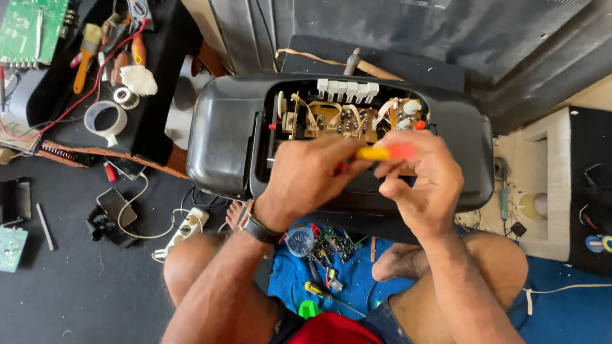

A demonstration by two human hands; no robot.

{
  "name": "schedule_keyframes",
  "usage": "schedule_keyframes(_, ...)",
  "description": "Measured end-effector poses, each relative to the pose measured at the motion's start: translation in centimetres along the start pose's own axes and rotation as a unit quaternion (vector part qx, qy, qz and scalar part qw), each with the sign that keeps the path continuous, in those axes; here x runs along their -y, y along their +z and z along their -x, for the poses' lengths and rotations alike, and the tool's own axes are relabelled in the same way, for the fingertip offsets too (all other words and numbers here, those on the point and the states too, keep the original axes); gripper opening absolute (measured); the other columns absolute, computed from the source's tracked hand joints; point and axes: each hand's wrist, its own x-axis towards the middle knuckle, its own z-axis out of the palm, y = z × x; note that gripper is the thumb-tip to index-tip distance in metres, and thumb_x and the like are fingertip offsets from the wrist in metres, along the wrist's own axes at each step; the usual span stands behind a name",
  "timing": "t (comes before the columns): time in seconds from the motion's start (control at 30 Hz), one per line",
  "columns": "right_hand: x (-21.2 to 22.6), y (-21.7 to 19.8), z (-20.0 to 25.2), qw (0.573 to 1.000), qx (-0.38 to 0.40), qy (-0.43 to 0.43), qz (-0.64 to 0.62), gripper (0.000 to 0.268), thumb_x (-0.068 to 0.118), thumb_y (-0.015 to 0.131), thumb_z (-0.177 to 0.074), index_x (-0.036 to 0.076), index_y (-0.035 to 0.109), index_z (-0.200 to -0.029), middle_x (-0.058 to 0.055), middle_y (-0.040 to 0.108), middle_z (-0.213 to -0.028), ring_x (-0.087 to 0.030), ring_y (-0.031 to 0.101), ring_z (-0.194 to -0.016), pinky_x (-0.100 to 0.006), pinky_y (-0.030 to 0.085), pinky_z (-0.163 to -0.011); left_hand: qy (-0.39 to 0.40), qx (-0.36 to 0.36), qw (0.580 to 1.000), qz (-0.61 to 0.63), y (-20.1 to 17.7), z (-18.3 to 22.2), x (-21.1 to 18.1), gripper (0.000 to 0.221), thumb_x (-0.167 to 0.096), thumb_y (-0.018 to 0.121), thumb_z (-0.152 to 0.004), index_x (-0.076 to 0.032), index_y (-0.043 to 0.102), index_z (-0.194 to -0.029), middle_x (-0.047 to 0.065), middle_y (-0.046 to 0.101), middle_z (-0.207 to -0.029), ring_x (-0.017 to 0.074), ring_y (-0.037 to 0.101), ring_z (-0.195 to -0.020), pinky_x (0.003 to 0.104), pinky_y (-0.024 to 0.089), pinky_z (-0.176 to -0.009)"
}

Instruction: Cleaning and inspecting the internal components of an electronic device using a brush and a screwdriver.

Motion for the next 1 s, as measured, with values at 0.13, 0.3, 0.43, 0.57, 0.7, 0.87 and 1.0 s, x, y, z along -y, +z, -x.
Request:
schedule_keyframes(0.13, 0.8, 0.8, -0.1, 0.999, -0.034, 0.018, 0.031, 0.037, 0.022, 0.071, -0.100, -0.004, 0.058, -0.122, -0.016, 0.069, -0.102, -0.017, 0.069, -0.069, -0.026, 0.056, -0.055, -0.057, -0.103, 0.991, 0.064, -0.3, -0.1, 0.7, 0.021, -0.031, 0.081, -0.089, -0.017, 0.066, -0.083, 0.003, 0.061, -0.064, 0.0345, 0.070, -0.066, 0.039, 0.054, -0.052)
schedule_keyframes(0.3, 2.7, 4.3, -0.5, 0.996, 0.054, 0.049, 0.056, 0.011, 0.014, 0.076, -0.092, 0.004, 0.075, -0.094, -0.015, 0.075, -0.080, -0.024, 0.075, -0.070, -0.031, 0.058, -0.058, -0.163, -0.214, 0.880, 0.392, -0.7, -0.1, -0.9, 0.017, -0.021, 0.076, -0.093, -0.004, 0.076, -0.095, 0.005, 0.063, -0.063, 0.0041, 0.050, -0.061, 0.022, 0.045, -0.054)
schedule_keyframes(0.43, 1.3, 6.0, 1.0, 0.996, 0.065, 0.057, 0.019, 0.018, 0.018, 0.080, -0.089, 0.001, 0.078, -0.094, -0.014, 0.076, -0.080, -0.025, 0.077, -0.071, -0.034, 0.061, -0.058, -0.192, -0.200, 0.775, 0.569, 0.6, 0.8, -0.6, 0.025, -0.023, 0.072, -0.093, 0.001, 0.074, -0.102, 0.012, 0.070, -0.073, 0.0132, 0.067, -0.055, 0.024, 0.052, -0.050)
schedule_keyframes(0.57, 1.3, 5.6, 1.1, 0.988, 0.113, 0.106, -0.015, 0.006, 0.009, 0.075, -0.091, 0.005, 0.079, -0.091, -0.010, 0.075, -0.066, -0.016, 0.074, -0.063, -0.031, 0.059, -0.054, -0.175, -0.218, 0.700, 0.657, 0.4, 0.9, 0.1, 0.031, -0.026, 0.066, -0.098, 0.004, 0.068, -0.107, 0.004, 0.047, -0.059, 0.0051, 0.043, -0.046, 0.020, 0.041, -0.044)
schedule_keyframes(0.7, 1.5, 3.9, 1.2, 0.958, 0.204, 0.164, -0.118, 0.010, 0.000, 0.072, -0.085, 0.003, 0.078, -0.092, -0.008, 0.078, -0.069, -0.011, 0.072, -0.063, -0.028, 0.058, -0.059, -0.149, -0.330, 0.726, 0.585, -1.7, -0.2, 0.2, 0.034, -0.038, 0.063, -0.095, -0.006, 0.070, -0.103, 0.010, 0.067, -0.099, 0.0156, 0.067, -0.084, 0.028, 0.058, -0.073)
schedule_keyframes(0.87, -0.2, 0.1, 0.8, 0.945, 0.196, 0.180, -0.191, 0.011, 0.000, 0.069, -0.087, -0.003, 0.078, -0.093, -0.013, 0.076, -0.069, -0.014, 0.073, -0.068, -0.029, 0.061, -0.061, -0.115, -0.395, 0.730, 0.547, -5.1, 0.4, 2.2, 0.019, -0.028, 0.059, -0.092, -0.009, 0.060, -0.093, 0.009, 0.056, -0.100, 0.0190, 0.061, -0.087, 0.033, 0.055, -0.078)
schedule_keyframes(1.0, -2.4, -1.5, 0.0, 0.954, 0.079, 0.173, -0.232, 0.012, -0.003, 0.067, -0.089, -0.009, 0.068, -0.099, -0.024, 0.074, -0.076, -0.026, 0.076, -0.070, -0.034, 0.063, -0.058, -0.211, -0.280, 0.778, 0.522, -3.5, 1.7, 2.7, 0.022, -0.022, 0.067, -0.092, -0.001, 0.067, -0.099, 0.006, 0.056, -0.053, 0.0135, 0.056, -0.040, 0.021, 0.039, -0.037)
